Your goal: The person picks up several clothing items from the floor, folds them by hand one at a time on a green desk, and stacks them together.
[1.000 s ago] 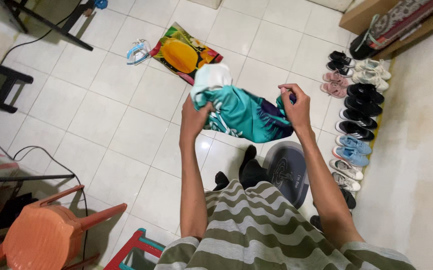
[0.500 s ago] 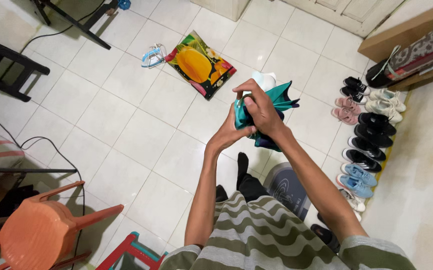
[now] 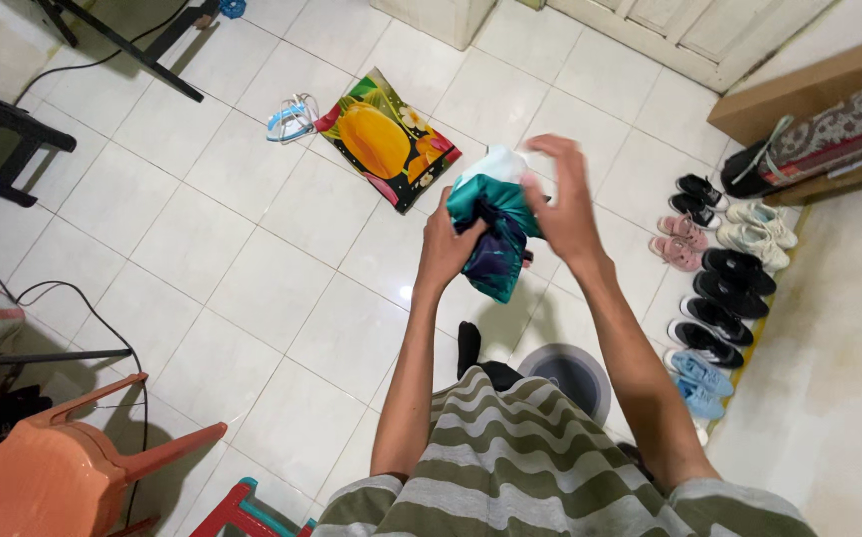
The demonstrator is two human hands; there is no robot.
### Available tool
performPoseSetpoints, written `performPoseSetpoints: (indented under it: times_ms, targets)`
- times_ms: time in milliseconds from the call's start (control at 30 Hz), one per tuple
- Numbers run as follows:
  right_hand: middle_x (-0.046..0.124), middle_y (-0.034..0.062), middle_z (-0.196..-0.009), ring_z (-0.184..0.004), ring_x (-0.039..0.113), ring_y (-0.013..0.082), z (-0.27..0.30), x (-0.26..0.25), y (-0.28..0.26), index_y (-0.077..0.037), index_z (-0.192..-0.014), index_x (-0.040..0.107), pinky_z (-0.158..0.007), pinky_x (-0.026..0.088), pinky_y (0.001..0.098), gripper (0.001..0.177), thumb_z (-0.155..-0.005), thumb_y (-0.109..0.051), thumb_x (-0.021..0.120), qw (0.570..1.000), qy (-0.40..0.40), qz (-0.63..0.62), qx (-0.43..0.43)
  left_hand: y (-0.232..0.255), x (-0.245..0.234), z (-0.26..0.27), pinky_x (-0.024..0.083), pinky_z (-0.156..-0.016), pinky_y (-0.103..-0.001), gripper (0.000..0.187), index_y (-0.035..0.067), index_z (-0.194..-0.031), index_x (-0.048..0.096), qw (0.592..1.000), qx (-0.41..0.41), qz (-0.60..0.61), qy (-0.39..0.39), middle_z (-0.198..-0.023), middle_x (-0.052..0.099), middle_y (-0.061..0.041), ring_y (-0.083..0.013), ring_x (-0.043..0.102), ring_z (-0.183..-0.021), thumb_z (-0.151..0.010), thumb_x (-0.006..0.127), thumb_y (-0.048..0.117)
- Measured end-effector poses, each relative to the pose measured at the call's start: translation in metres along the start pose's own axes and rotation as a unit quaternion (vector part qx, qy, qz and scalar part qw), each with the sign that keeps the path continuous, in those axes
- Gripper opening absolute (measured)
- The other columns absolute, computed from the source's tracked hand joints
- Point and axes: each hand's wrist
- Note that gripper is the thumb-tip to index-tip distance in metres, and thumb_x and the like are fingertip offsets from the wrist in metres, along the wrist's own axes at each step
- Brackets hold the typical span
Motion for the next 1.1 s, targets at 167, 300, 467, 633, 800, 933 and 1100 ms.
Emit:
performPoseSetpoints:
  times_ms: [167, 300, 467, 633, 800, 933, 1100]
  targets:
    - [0.021, 0.011, -0.166, -0.152, 0.023, 0.0257, -0.01, 0.011, 0.045, -0.017, -0.164, 0.019, -0.12, 0.025, 0.0405, 0.071, -0.105, -0.051, 0.041, 0.943, -0.026, -0.298, 0.149, -0.036, 0.008, -0.033, 0.05, -0.098, -0.035, 0.034, -0.005, -0.119, 0.064, 0.963, 0.004, 0.267, 0.033, -0.107, 0.071, -0.01, -0.0213, 0.065, -0.102, -0.092, 0.076, 0.013]
    - [0.031, 0.0057, -0.164, -0.15, 0.033, 0.0204, -0.02, 0.034, 0.049, -0.018, -0.16, 0.028, -0.123, 0.029, 0.0372, 0.07, -0.101, -0.052, 0.046, 0.824, -0.028, -0.538, 0.173, -0.026, 0.011, -0.044, 0.045, -0.103, -0.032, 0.044, 0.002, -0.127, 0.058, 0.962, -0.062, 0.25, 0.089, -0.119, 0.067, -0.007, -0.0188, 0.062, -0.112, -0.089, 0.074, 0.017]
    - [0.056, 0.0082, -0.12, -0.113, 0.053, 0.0157, -0.055, 0.059, 0.072, -0.006, -0.133, 0.044, -0.102, 0.045, 0.0313, 0.039, -0.106, -0.028, 0.062, 0.957, 0.068, -0.257, 0.114, -0.001, -0.012, -0.057, 0.042, -0.115, -0.037, 0.045, 0.002, -0.139, 0.053, 0.985, 0.087, 0.081, 0.126, -0.14, 0.058, -0.014, -0.0295, 0.057, -0.132, -0.097, 0.065, 0.013]
    - [0.053, 0.0068, -0.106, -0.098, 0.05, 0.0125, -0.076, 0.085, 0.081, -0.005, -0.12, 0.046, -0.088, 0.047, 0.0292, 0.019, -0.112, -0.019, 0.055, 0.965, 0.071, -0.242, 0.067, 0.01, -0.023, -0.061, 0.046, -0.112, -0.039, 0.046, 0.004, -0.139, 0.054, 0.979, 0.107, -0.004, 0.175, -0.139, 0.059, -0.016, -0.0361, 0.059, -0.132, -0.095, 0.064, 0.011]
    - [0.056, 0.008, -0.083, -0.076, 0.054, 0.015, -0.107, 0.1, 0.061, -0.002, -0.114, 0.044, -0.069, 0.047, 0.0317, 0.019, -0.109, -0.018, 0.054, 0.982, 0.021, -0.174, 0.068, 0.01, -0.051, -0.072, 0.054, -0.092, -0.042, 0.051, 0.008, -0.135, 0.058, 0.976, -0.014, -0.112, 0.189, -0.131, 0.066, -0.014, -0.0372, 0.066, -0.114, -0.086, 0.073, 0.018]
    - [0.059, 0.0117, -0.078, -0.07, 0.058, 0.0197, -0.14, 0.121, 0.047, 0.0, -0.109, 0.047, -0.065, 0.048, 0.0352, 0.016, -0.106, -0.013, 0.057, 0.993, 0.018, -0.121, -0.003, 0.002, -0.08, -0.095, 0.055, -0.086, -0.045, 0.056, 0.008, -0.128, 0.06, 0.964, -0.004, -0.175, 0.2, -0.121, 0.068, -0.014, -0.0384, 0.066, -0.108, -0.079, 0.081, 0.023]
    - [0.061, 0.0148, -0.078, -0.07, 0.06, 0.0231, -0.185, 0.152, 0.035, 0.0, -0.108, 0.049, -0.066, 0.049, 0.0373, 0.015, -0.104, -0.011, 0.058, 0.994, 0.004, -0.114, 0.003, -0.012, -0.124, -0.128, 0.054, -0.082, -0.046, 0.055, 0.006, -0.124, 0.058, 0.957, 0.053, -0.199, 0.204, -0.114, 0.068, -0.015, -0.0386, 0.065, -0.105, -0.077, 0.081, 0.023]
Point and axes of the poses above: each hand's wrist, its own z-axis away from the middle knuckle, its own x-axis out of the palm, y = z × x
